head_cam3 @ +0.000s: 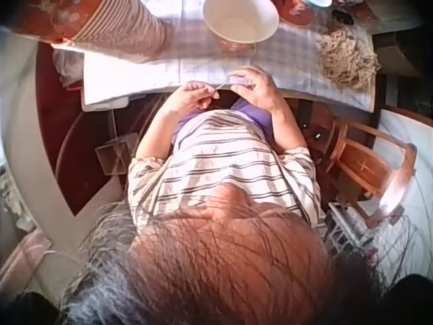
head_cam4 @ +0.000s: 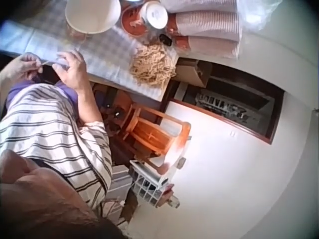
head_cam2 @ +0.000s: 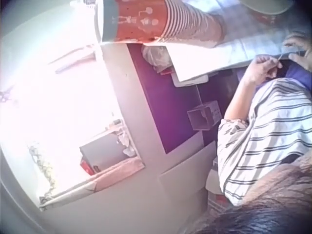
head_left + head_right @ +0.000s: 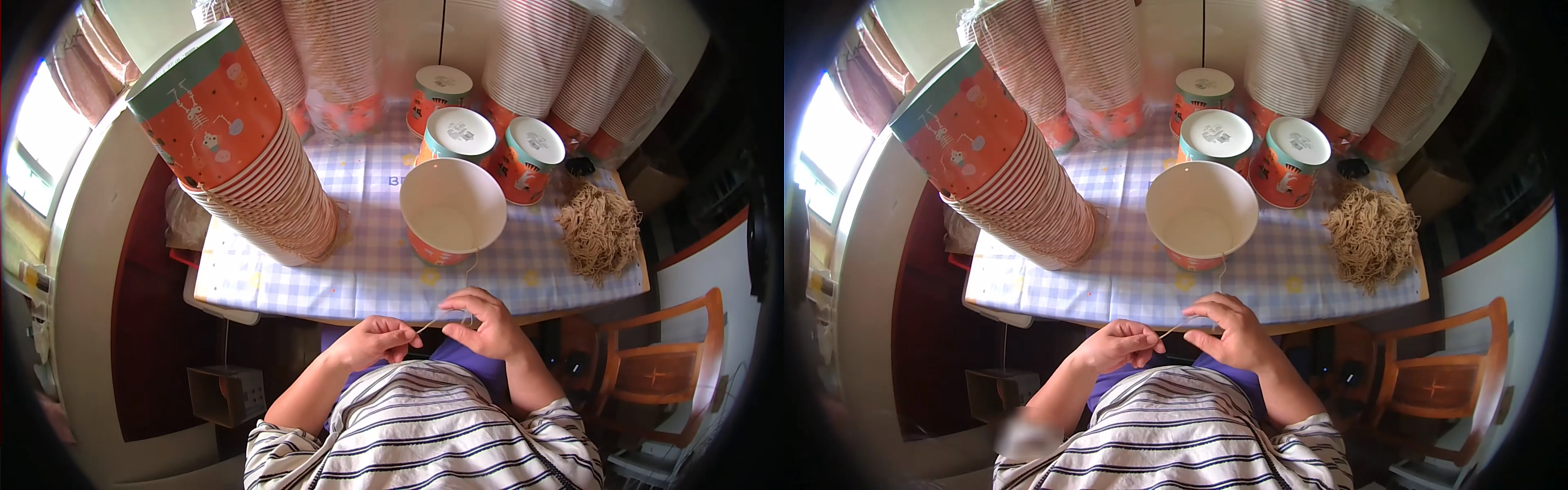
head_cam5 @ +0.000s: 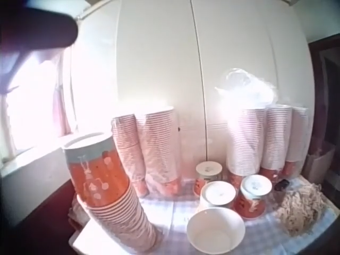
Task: The person is stacking paper cups and attaching strings to them as part of a manufacturing or packaging process.
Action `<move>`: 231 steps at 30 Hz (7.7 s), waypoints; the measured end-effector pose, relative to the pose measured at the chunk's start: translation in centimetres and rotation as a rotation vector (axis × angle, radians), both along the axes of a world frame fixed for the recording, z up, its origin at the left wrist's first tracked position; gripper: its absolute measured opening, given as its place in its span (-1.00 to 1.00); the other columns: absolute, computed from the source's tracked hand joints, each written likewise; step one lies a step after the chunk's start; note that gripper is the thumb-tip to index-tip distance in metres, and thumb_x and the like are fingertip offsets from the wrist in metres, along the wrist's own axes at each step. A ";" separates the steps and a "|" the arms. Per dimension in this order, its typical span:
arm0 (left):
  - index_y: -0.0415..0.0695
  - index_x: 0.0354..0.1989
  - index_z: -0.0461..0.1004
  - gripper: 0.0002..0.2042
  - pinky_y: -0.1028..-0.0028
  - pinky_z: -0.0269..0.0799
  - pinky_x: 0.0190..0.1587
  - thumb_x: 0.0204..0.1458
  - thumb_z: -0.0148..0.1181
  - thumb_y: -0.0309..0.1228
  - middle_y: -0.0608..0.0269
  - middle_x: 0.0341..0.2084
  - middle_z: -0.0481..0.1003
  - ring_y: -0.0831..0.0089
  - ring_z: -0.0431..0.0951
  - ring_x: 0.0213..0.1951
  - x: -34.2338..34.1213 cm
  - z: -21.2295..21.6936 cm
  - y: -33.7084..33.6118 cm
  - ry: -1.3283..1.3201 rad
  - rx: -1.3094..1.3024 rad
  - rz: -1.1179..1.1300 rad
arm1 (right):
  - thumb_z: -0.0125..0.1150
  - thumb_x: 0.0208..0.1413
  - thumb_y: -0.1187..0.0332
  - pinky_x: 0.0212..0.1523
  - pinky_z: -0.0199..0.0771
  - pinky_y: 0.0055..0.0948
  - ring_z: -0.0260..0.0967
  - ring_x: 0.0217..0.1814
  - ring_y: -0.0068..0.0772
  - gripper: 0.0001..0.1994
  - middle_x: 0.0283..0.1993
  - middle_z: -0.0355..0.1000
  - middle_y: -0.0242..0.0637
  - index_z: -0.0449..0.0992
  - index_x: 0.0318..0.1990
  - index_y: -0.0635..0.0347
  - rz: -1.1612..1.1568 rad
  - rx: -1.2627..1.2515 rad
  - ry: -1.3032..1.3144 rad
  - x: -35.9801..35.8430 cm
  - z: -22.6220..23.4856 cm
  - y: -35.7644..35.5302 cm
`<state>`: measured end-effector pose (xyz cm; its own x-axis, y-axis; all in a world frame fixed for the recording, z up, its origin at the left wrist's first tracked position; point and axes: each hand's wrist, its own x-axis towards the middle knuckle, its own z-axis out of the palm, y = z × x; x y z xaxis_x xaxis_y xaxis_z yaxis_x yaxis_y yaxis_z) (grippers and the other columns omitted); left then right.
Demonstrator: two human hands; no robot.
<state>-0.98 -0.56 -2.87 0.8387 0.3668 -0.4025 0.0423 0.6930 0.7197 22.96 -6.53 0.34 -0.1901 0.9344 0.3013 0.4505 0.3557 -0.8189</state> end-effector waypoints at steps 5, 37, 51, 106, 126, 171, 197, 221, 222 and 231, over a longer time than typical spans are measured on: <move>-0.24 -0.28 0.54 -0.76 0.66 0.16 -0.52 0.21 0.03 -0.31 0.48 -0.66 0.35 0.71 0.24 -0.59 0.5 1.4 -0.2 0.036 0.268 -0.084 | 0.29 -0.08 0.39 0.20 0.20 -0.34 0.27 0.18 -0.29 -0.43 0.11 0.35 -0.16 0.29 0.15 0.25 0.258 -0.248 0.293 -1.5 0.1 -0.5; -0.33 -0.25 0.50 -0.83 0.63 0.43 -0.33 0.11 0.15 -0.44 0.29 -0.49 0.53 0.67 0.48 -0.42 0.9 3.9 0.0 0.214 0.614 0.105 | 0.29 -0.11 0.53 -0.44 0.47 -0.39 0.43 -0.44 -0.24 -0.81 -0.40 0.40 -0.32 0.47 -0.29 0.15 0.000 0.228 -0.119 -3.2 0.6 -0.2; -0.16 -0.39 0.51 -0.84 0.41 0.46 -0.42 -0.20 0.28 -0.55 0.22 -0.58 0.50 0.29 0.53 -0.51 2.5 8.5 1.7 0.070 1.538 0.116 | 0.32 -0.18 0.52 -0.49 0.42 -0.38 0.40 -0.49 -0.26 -0.78 -0.43 0.38 -0.32 0.45 -0.33 0.18 -0.032 0.440 -0.194 -1.9 3.6 0.5; -0.30 0.01 0.40 -0.69 0.57 0.44 -0.39 0.11 0.03 -0.43 0.25 -0.45 0.52 0.55 0.52 -0.46 6.0 5.0 13.3 0.423 0.761 0.284 | 0.16 -0.12 0.34 -0.29 0.46 -0.31 0.49 -0.34 -0.25 -0.84 -0.40 0.52 -0.19 0.58 -0.38 0.15 -0.127 -0.222 -0.106 1.8 1.4 15.5; -0.30 -0.09 0.48 -0.72 0.52 0.45 -0.28 0.06 0.08 -0.42 0.16 -0.39 0.57 0.52 0.55 -0.38 6.3 4.8 13.6 0.447 0.940 0.220 | 0.18 -0.10 0.31 -0.25 0.46 -0.28 0.48 -0.31 -0.20 -0.84 -0.37 0.52 -0.19 0.57 -0.37 0.13 -0.126 -0.183 -0.098 1.2 1.3 15.8; -0.29 -0.14 0.51 -0.72 0.43 0.46 -0.24 0.04 0.10 -0.36 0.04 -0.37 0.59 0.37 0.59 -0.33 6.4 5.8 14.0 0.481 1.131 0.125 | 0.22 -0.13 0.25 -0.32 0.47 -0.30 0.49 -0.38 -0.24 -0.82 -0.46 0.52 -0.21 0.57 -0.45 0.16 -0.160 -0.222 -0.090 0.8 1.0 16.2; -0.28 -0.36 0.48 -0.95 0.49 0.36 -0.16 0.02 0.14 -0.56 0.18 -0.32 0.48 0.48 0.45 -0.22 1.9 2.6 5.6 -0.154 0.986 0.312 | 0.26 -0.16 0.22 -0.18 0.44 -0.25 0.46 -0.21 -0.13 -0.63 -0.24 0.49 -0.14 0.53 -0.16 0.20 0.217 -0.323 -0.554 3.3 8.5 7.4; -0.28 -0.24 0.51 -0.86 0.63 0.39 -0.21 0.01 0.23 -0.59 0.30 -0.37 0.54 0.63 0.48 -0.29 3.5 3.4 4.1 -0.158 0.500 0.580 | 0.17 -0.09 0.43 -0.34 0.42 -0.38 0.45 -0.43 -0.32 -0.88 -0.45 0.49 -0.21 0.54 -0.37 0.24 0.364 -0.035 -0.082 -1.9 9.9 10.6; -0.28 -0.24 0.52 -0.86 0.64 0.38 -0.22 0.01 0.24 -0.58 0.33 -0.38 0.53 0.65 0.47 -0.31 3.8 3.6 4.0 -0.150 0.550 0.604 | 0.19 -0.07 0.43 -0.36 0.40 -0.44 0.43 -0.44 -0.41 -0.87 -0.44 0.49 -0.26 0.54 -0.34 0.24 0.399 -0.048 -0.094 -2.2 9.7 10.9; -0.30 -0.30 0.53 -0.90 0.65 0.36 -0.25 0.01 0.25 -0.56 0.33 -0.39 0.54 0.67 0.43 -0.35 3.1 2.5 4.2 -0.100 0.692 0.582 | 0.26 -0.15 0.43 -0.19 0.39 -0.26 0.40 -0.27 -0.23 -0.90 -0.38 0.44 -0.30 0.52 -0.42 0.18 -0.007 0.429 -0.252 -1.9 7.8 10.6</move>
